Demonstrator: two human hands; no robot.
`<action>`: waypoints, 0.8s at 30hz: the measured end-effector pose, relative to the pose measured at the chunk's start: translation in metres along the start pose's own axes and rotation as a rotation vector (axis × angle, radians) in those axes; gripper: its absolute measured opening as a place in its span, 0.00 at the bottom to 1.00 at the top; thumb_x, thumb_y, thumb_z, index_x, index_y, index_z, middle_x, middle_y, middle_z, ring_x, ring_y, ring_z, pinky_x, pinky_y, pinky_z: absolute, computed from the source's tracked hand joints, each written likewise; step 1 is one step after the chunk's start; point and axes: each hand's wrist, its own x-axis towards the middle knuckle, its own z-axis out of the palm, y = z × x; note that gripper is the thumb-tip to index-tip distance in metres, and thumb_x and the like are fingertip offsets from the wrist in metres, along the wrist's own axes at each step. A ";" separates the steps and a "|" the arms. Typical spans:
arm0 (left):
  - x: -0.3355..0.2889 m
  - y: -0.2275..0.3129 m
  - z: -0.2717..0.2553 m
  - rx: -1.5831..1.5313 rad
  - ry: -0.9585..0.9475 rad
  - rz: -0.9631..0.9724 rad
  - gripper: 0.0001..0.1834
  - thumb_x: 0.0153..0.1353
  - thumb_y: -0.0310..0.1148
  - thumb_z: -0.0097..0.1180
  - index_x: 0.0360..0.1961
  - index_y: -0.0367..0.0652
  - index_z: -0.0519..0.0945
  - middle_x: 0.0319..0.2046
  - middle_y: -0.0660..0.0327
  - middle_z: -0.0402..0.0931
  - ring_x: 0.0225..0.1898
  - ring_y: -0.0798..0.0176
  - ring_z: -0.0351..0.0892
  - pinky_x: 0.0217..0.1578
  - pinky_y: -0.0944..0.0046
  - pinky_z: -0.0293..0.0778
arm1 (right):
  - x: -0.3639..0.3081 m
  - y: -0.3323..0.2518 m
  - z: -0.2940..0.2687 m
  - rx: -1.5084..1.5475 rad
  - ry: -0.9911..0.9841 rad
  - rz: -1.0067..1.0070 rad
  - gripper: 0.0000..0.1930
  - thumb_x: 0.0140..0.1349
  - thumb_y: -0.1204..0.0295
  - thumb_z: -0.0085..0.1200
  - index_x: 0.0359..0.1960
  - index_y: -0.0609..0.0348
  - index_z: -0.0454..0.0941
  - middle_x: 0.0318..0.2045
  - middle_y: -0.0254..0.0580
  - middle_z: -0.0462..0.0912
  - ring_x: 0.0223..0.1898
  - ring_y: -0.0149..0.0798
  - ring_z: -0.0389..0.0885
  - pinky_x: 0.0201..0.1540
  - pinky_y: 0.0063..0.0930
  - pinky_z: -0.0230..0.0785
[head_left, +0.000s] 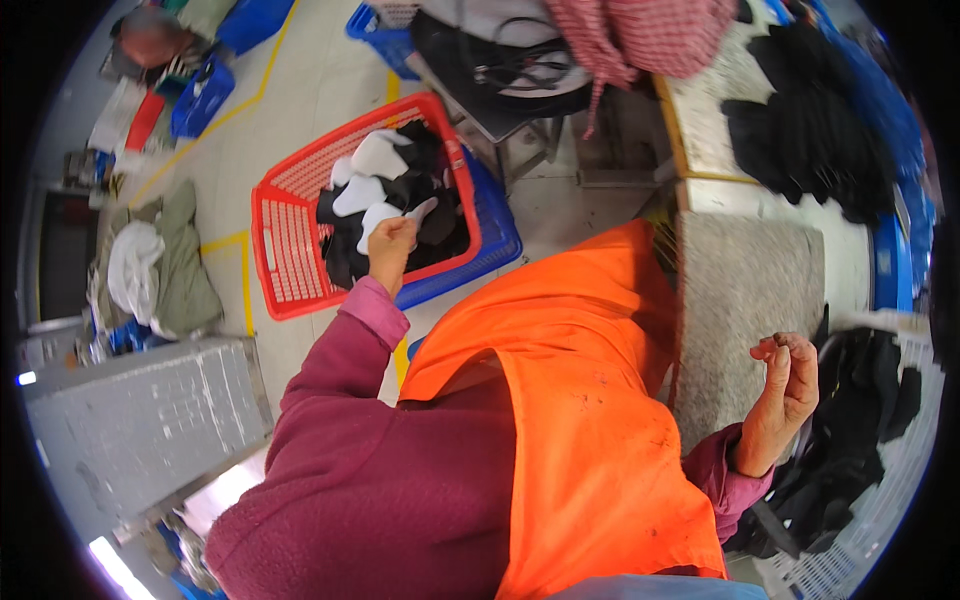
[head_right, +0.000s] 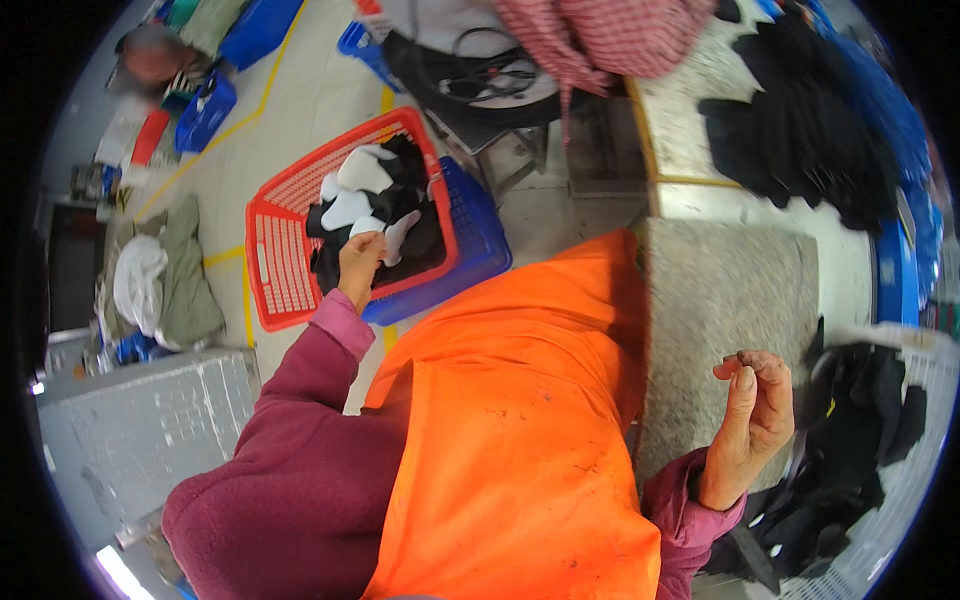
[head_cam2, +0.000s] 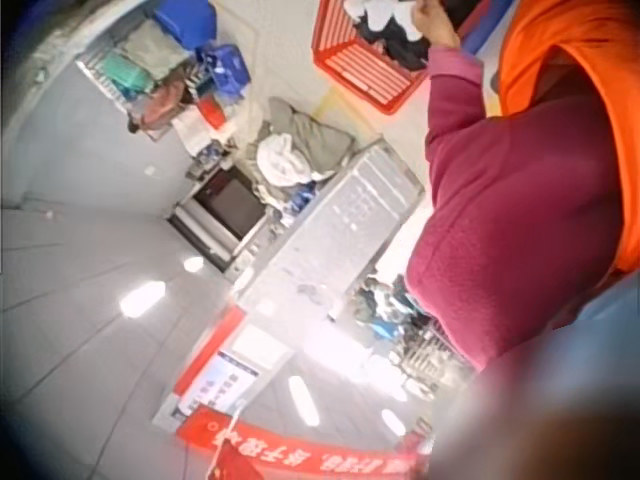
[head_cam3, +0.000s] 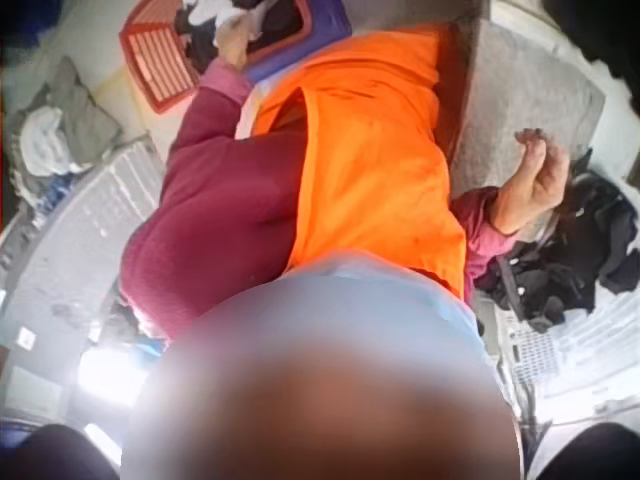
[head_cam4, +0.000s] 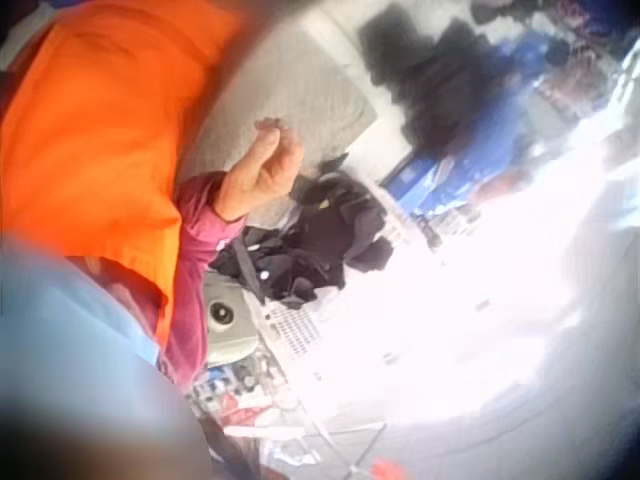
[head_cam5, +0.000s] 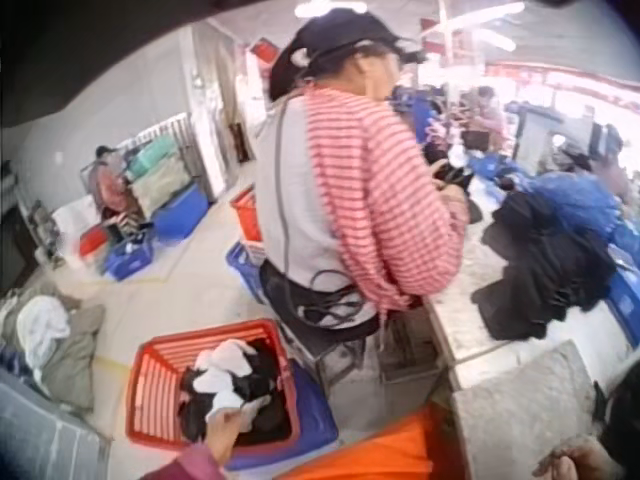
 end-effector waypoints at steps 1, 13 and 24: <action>0.013 -0.022 -0.022 0.076 0.154 0.005 0.13 0.58 0.31 0.65 0.42 0.36 0.80 0.29 0.64 0.79 0.27 0.71 0.75 0.30 0.71 0.71 | 0.006 0.001 0.012 -0.001 -0.037 0.000 0.06 0.68 0.77 0.50 0.42 0.66 0.76 0.36 0.40 0.77 0.36 0.30 0.77 0.44 0.23 0.68; 0.125 -0.131 -0.041 0.884 0.110 0.146 0.44 0.43 0.54 0.74 0.57 0.38 0.74 0.55 0.45 0.74 0.54 0.44 0.75 0.53 0.51 0.72 | 0.030 -0.026 0.114 -0.224 -0.235 0.045 0.04 0.69 0.77 0.50 0.39 0.66 0.75 0.36 0.39 0.76 0.36 0.30 0.76 0.43 0.21 0.68; 0.071 0.053 -0.056 -0.371 -0.351 0.108 0.16 0.58 0.23 0.64 0.49 0.32 0.80 0.40 0.59 0.83 0.38 0.69 0.81 0.42 0.70 0.77 | 0.030 -0.039 0.134 -0.234 -0.290 -0.052 0.02 0.67 0.79 0.51 0.37 0.65 0.75 0.35 0.39 0.77 0.34 0.29 0.76 0.41 0.20 0.67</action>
